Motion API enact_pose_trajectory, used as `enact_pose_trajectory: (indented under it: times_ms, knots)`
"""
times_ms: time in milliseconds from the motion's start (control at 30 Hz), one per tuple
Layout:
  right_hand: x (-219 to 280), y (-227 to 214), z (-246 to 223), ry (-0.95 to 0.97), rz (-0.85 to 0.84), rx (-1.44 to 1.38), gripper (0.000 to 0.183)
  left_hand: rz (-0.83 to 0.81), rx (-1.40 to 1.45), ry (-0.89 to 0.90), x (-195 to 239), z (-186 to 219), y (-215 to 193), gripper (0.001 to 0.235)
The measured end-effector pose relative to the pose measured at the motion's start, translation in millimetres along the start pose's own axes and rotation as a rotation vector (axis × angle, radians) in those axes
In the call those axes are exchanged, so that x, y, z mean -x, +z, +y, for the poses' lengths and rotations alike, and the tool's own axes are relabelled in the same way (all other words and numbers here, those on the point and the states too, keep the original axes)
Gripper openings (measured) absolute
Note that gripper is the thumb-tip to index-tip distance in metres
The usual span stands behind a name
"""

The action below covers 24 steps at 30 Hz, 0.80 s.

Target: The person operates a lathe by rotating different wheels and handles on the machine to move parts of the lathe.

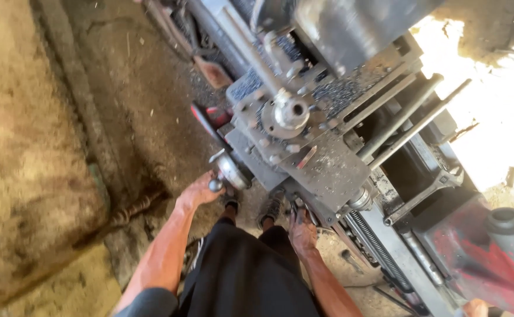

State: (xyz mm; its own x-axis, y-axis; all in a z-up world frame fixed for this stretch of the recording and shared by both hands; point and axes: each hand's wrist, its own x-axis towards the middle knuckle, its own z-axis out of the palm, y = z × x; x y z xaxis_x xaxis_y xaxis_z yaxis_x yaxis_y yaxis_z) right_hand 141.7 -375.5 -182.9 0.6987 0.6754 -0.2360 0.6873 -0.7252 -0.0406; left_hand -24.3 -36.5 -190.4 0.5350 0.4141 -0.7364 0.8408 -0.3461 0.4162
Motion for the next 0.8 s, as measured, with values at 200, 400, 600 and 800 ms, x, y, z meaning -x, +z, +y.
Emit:
enact_pose_trajectory:
  times_ms: [200, 400, 600, 800]
  knots:
    - [4, 45, 12, 0.025, -0.007, 0.018, 0.028, -0.068, 0.19, -0.112, 43, 53, -37, 0.059]
    - [-4, 72, 44, -0.35, 0.1, 0.453, 0.031, 0.06, 0.155, -0.011, 50, 69, -12, 0.03]
    - [14, 77, 51, -0.413, -0.138, 0.926, 0.064, -0.158, 0.238, 0.017, 60, 82, -36, 0.02]
    - [8, 37, 20, -0.265, -0.069, 0.651, 0.041, -0.24, 0.296, -0.142, 100, 103, -55, 0.029]
